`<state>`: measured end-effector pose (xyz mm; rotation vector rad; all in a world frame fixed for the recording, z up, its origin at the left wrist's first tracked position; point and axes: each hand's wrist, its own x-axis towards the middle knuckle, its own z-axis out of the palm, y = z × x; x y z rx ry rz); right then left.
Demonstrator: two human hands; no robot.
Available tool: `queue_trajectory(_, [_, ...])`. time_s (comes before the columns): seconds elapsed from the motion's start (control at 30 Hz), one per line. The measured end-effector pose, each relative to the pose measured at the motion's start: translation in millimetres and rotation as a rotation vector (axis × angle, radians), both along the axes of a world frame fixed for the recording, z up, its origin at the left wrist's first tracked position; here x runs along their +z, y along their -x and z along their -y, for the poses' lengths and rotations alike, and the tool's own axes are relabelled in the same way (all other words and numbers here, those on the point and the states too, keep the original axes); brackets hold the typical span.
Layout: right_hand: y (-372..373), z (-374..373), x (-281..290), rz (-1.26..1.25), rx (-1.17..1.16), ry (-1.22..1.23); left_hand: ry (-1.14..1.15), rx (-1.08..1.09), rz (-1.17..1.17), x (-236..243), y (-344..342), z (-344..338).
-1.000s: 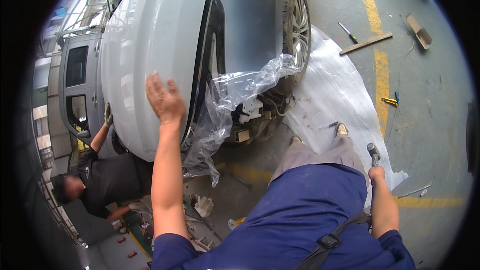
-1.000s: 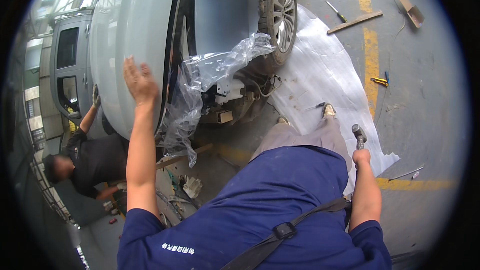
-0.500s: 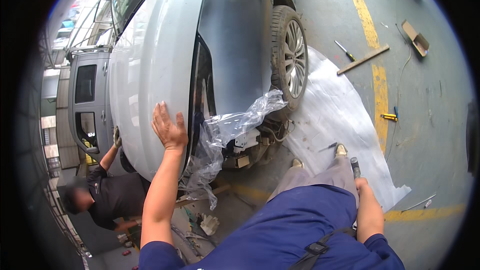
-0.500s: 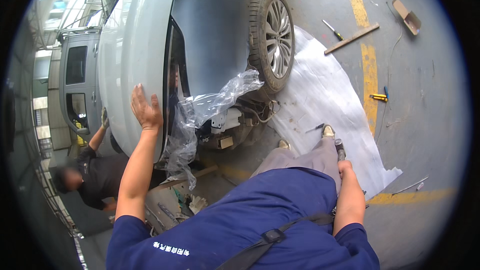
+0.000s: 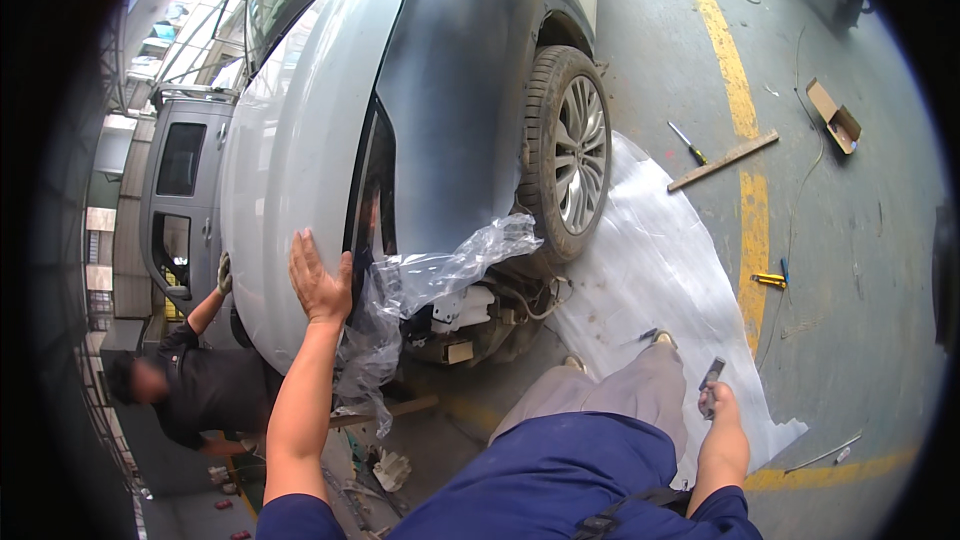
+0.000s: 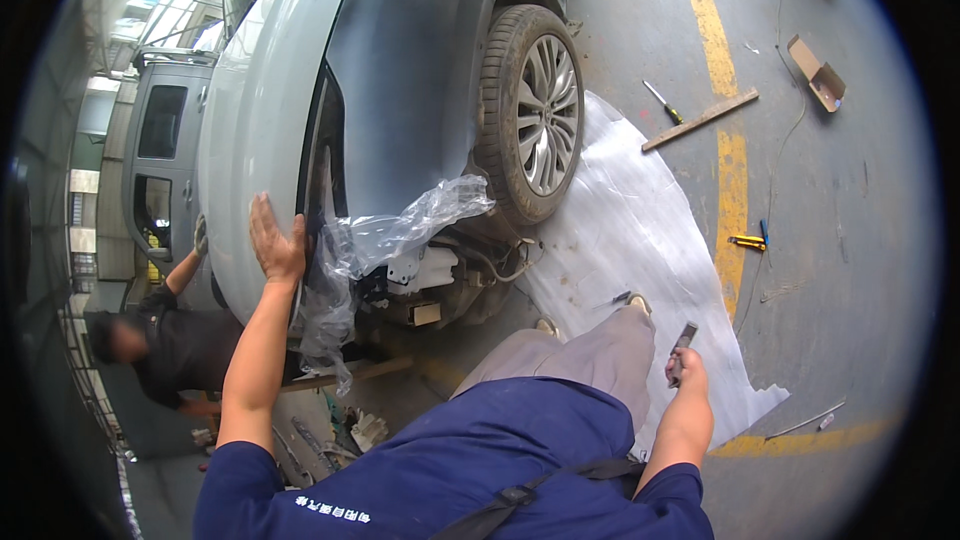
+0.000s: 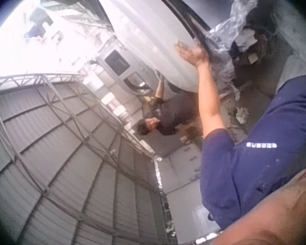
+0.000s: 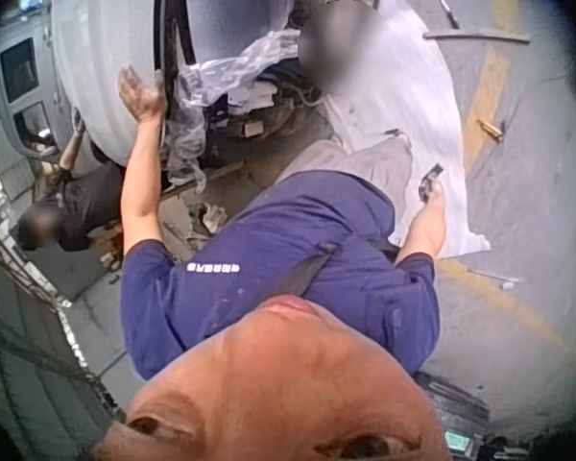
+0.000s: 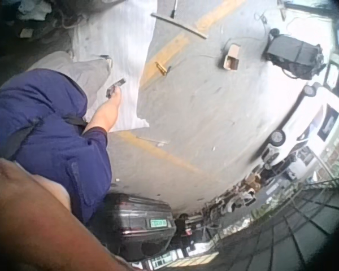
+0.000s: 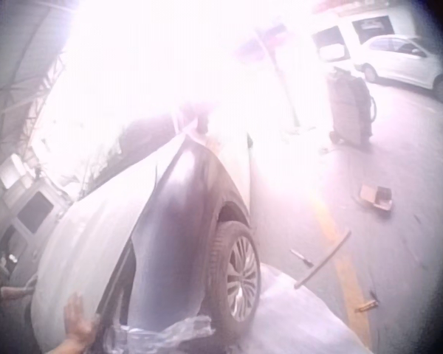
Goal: The person aligns and secures a car hood using a hammer and an impact wrench. They repeatedly adjust the hood's position, tap it into place, and fasten bolts under the hood.
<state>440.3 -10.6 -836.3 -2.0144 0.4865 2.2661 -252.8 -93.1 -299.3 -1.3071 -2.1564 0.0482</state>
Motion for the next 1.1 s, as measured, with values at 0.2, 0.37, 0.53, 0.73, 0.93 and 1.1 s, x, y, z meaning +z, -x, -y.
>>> queue_trajectory(0.2, [-59, -39, -9, 0.168, -0.550, -0.131, -0.021, 0.020, -0.010, -5, 0, 4])
queue_trajectory(0.37, [-53, -61, -31, 0.482, -0.037, -0.235, -0.068, 0.008, 0.042, -12, 3, -4])
queue_trajectory(0.53, [64, -141, 4, 0.468, 0.807, -0.780, -0.310, 0.140, 0.013, -19, 0, 5])
queue_trajectory(0.73, [291, -189, 204, 0.274, 0.867, -1.529, -0.142, 0.246, -0.025, -13, -15, -14])
queue_trajectory(0.93, [376, -121, 375, -0.184, 0.882, -1.823, -0.372, 0.088, 0.196, -37, -21, 53])
queue_trajectory(1.1, [444, -142, 479, 0.018, 0.958, -2.417, -0.547, 0.212, 0.126, -37, 14, 128])
